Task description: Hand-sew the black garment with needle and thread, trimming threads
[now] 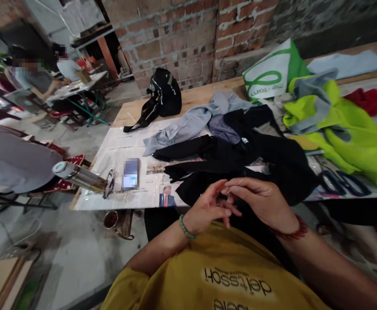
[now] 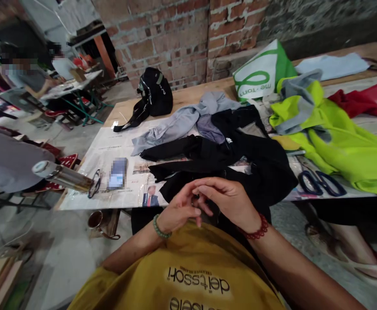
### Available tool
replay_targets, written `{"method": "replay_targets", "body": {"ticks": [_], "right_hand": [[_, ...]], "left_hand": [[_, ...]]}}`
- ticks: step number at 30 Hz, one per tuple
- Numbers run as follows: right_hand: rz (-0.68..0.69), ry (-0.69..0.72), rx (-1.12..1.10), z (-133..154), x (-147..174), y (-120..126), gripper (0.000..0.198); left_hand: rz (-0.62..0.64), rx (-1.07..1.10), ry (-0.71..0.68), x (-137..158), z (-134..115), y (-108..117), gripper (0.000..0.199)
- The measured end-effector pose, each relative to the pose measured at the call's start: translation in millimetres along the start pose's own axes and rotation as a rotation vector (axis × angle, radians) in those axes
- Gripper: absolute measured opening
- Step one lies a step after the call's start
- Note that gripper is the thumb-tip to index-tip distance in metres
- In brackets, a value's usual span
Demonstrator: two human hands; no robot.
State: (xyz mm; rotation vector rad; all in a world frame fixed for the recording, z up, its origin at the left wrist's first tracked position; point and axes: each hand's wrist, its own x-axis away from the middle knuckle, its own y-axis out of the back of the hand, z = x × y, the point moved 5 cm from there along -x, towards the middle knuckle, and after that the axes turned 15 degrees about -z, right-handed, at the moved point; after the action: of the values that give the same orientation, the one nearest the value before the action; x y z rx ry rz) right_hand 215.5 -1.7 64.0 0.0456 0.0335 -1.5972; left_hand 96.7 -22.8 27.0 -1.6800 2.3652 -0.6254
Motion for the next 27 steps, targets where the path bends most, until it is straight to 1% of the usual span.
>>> {"method": "replay_targets", "body": {"ticks": [1, 3, 5, 7, 9, 12, 15, 18, 20, 22, 25, 27], "right_hand": [[0.006, 0.007, 0.032, 2.4, 1.7, -2.2, 0.016], [-0.001, 0.017, 0.071, 4.8, 3.4, -2.5, 0.017], [-0.035, 0.020, 0.065, 3.0, 2.8, 1.2, 0.017], [-0.063, 0.005, 0.020, -2.2, 0.9, 5.3, 0.018], [-0.084, -0.020, -0.047, -8.1, -1.3, 8.1, 0.019], [-0.090, -0.077, -0.137, -13.8, -3.7, 7.6, 0.018], [-0.065, -0.174, -0.225, -16.6, -4.4, 3.4, 0.018], [-0.037, -0.285, -0.311, -19.6, -5.5, 1.4, 0.020], [-0.046, -0.349, -0.376, -22.2, -8.3, 4.9, 0.018], [-0.108, -0.382, -0.449, -24.3, -13.6, 14.8, 0.014], [-0.303, -0.369, -0.527, -24.6, -23.4, 40.4, 0.002], [-0.466, -0.374, -0.540, -24.5, -27.8, 60.4, 0.009]], "left_hand": [[0.031, 0.042, 0.053, -0.8, 4.8, -2.2, 0.068], [0.033, 0.054, 0.135, 1.3, 11.7, -1.1, 0.062], [-0.031, 0.008, 0.171, 6.0, 15.1, 6.5, 0.050], [-0.107, -0.034, 0.176, 11.3, 16.3, 16.2, 0.037], [-0.162, -0.041, 0.170, 16.1, 16.8, 24.4, 0.031], [-0.209, -0.022, 0.188, 21.7, 18.9, 32.1, 0.031], [-0.237, -0.028, 0.224, 25.1, 21.1, 35.5, 0.033], [-0.235, -0.071, 0.266, 26.8, 22.8, 36.7, 0.033], [-0.215, -0.077, 0.291, 27.5, 23.7, 37.6, 0.032], [-0.195, -0.039, 0.304, 27.8, 23.8, 40.1, 0.030], [-0.206, 0.080, 0.304, 28.2, 22.7, 48.7, 0.027], [-0.233, 0.177, 0.317, 28.9, 22.6, 56.5, 0.025]]}}
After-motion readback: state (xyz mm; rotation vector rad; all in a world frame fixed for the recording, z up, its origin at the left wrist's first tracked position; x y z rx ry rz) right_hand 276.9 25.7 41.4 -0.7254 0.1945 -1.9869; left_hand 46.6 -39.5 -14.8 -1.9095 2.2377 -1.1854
